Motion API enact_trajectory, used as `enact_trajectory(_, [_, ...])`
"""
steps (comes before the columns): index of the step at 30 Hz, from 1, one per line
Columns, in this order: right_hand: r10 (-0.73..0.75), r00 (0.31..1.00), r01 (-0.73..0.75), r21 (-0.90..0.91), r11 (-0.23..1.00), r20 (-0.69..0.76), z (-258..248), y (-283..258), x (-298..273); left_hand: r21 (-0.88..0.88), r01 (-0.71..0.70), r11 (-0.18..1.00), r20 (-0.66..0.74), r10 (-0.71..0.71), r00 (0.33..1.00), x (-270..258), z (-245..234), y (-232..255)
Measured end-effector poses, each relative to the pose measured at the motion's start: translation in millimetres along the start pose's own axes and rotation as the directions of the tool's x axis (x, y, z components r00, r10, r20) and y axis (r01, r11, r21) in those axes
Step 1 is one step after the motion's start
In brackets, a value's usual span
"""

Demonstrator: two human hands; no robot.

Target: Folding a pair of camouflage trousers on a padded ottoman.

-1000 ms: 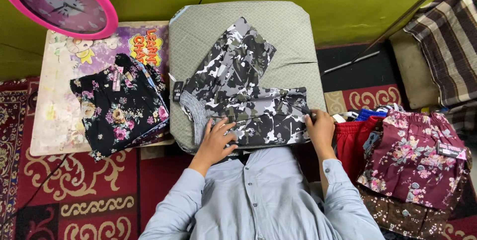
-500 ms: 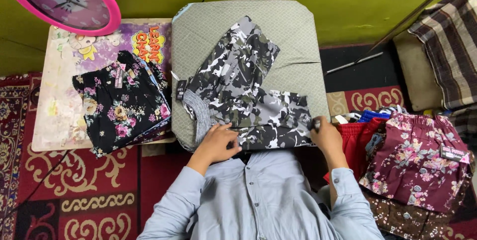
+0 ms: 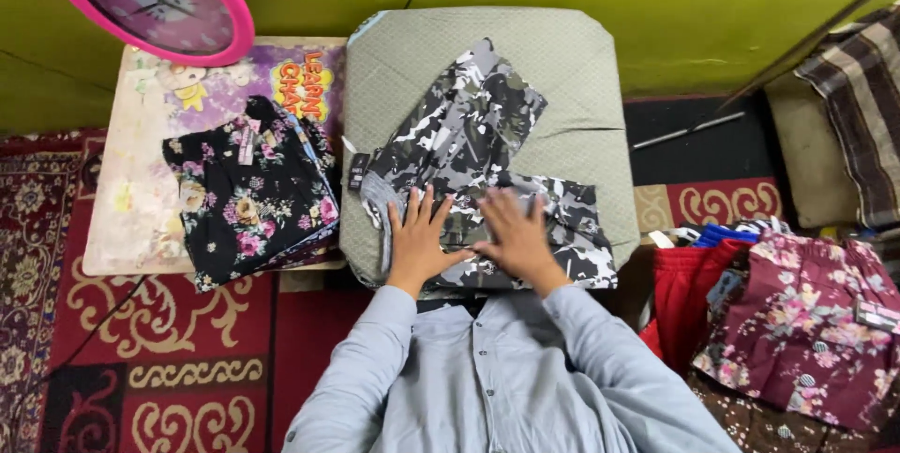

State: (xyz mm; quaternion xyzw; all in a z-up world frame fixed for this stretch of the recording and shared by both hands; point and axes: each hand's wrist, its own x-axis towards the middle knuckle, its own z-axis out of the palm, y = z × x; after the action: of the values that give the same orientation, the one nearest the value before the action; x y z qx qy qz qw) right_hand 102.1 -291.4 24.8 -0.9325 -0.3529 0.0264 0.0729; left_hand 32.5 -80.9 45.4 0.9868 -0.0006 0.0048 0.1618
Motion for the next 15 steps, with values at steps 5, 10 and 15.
enact_trajectory(5, [0.263, 0.963, -0.264, 0.018, 0.964, 0.063, 2, 83, -22, -0.015, -0.011, 1.0, -0.04, 0.01, 0.999, 1, 8, -5])
enact_trajectory(10, [0.31, 0.944, -0.314, -0.025, 0.949, -0.109, 12, 120, -1, 0.006, -0.052, 0.999, -0.096, 0.052, 0.994, -3, 18, -11])
enact_trajectory(15, [0.19, 0.959, -0.185, 0.046, 0.982, -0.21, 37, 135, 57, -0.184, -0.456, 0.871, -0.081, 0.449, 0.89, -27, 23, -7])
